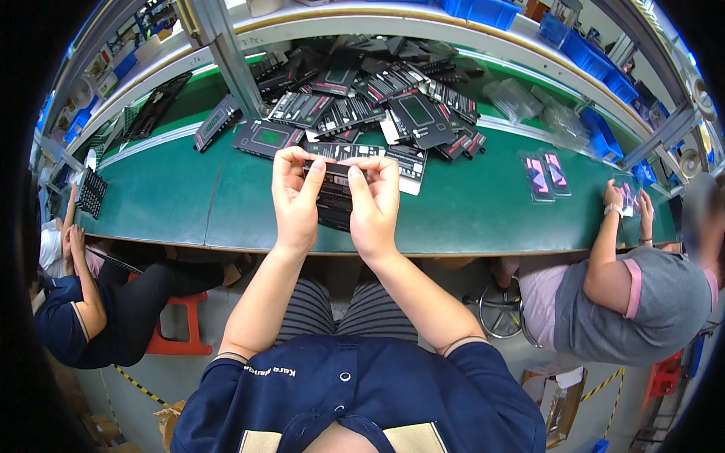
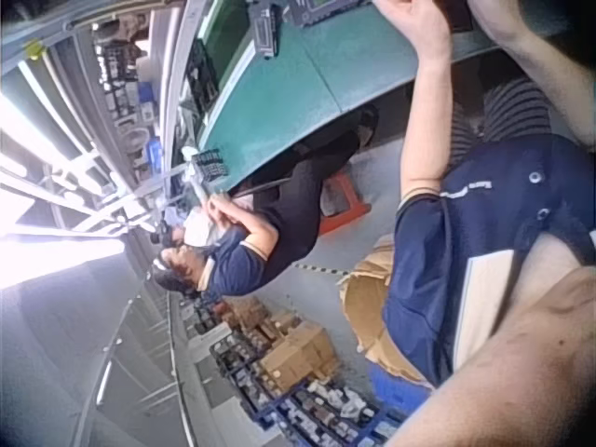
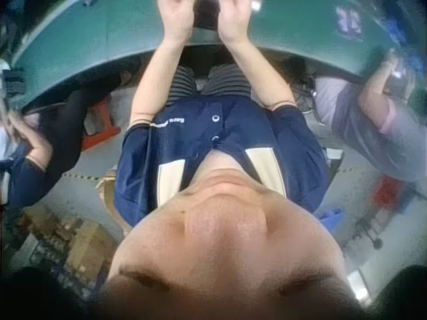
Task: Handling, inspecting, and sorting boxed battery components in a factory assembly line.
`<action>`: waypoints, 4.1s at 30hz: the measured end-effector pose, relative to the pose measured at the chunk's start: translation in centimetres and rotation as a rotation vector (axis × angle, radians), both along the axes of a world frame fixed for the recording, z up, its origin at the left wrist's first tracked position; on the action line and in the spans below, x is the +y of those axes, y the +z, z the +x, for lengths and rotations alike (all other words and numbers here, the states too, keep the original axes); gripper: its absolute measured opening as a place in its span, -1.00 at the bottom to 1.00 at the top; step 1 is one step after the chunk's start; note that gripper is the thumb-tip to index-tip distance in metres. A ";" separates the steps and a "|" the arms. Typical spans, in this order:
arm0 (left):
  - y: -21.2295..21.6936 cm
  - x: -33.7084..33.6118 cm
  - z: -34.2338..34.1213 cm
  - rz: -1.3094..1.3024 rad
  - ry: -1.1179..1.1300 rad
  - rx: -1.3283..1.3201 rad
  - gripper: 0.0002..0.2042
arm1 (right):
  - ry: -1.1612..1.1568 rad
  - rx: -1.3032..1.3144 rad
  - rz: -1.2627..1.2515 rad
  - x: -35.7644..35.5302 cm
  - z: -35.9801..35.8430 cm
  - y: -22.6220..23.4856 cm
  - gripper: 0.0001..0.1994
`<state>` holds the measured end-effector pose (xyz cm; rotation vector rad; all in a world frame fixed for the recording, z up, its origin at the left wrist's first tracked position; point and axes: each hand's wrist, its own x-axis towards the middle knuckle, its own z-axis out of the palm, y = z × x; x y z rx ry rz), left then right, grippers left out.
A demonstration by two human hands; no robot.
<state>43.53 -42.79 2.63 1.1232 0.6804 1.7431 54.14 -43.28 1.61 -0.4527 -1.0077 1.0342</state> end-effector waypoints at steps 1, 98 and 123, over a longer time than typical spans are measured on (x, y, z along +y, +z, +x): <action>0.1 0.2 0.2 0.045 0.047 0.037 -0.82 | 0.009 -0.002 0.010 0.4 0.1 0.1 -0.88; -1.7 -4.5 -13.6 -0.485 0.807 1.851 -0.44 | -0.427 -1.745 0.093 -2.6 8.1 -3.3 -0.38; -2.5 -0.9 -2.2 0.167 -0.118 1.474 -0.23 | -0.443 -1.252 -0.186 -3.6 14.4 -3.0 -0.38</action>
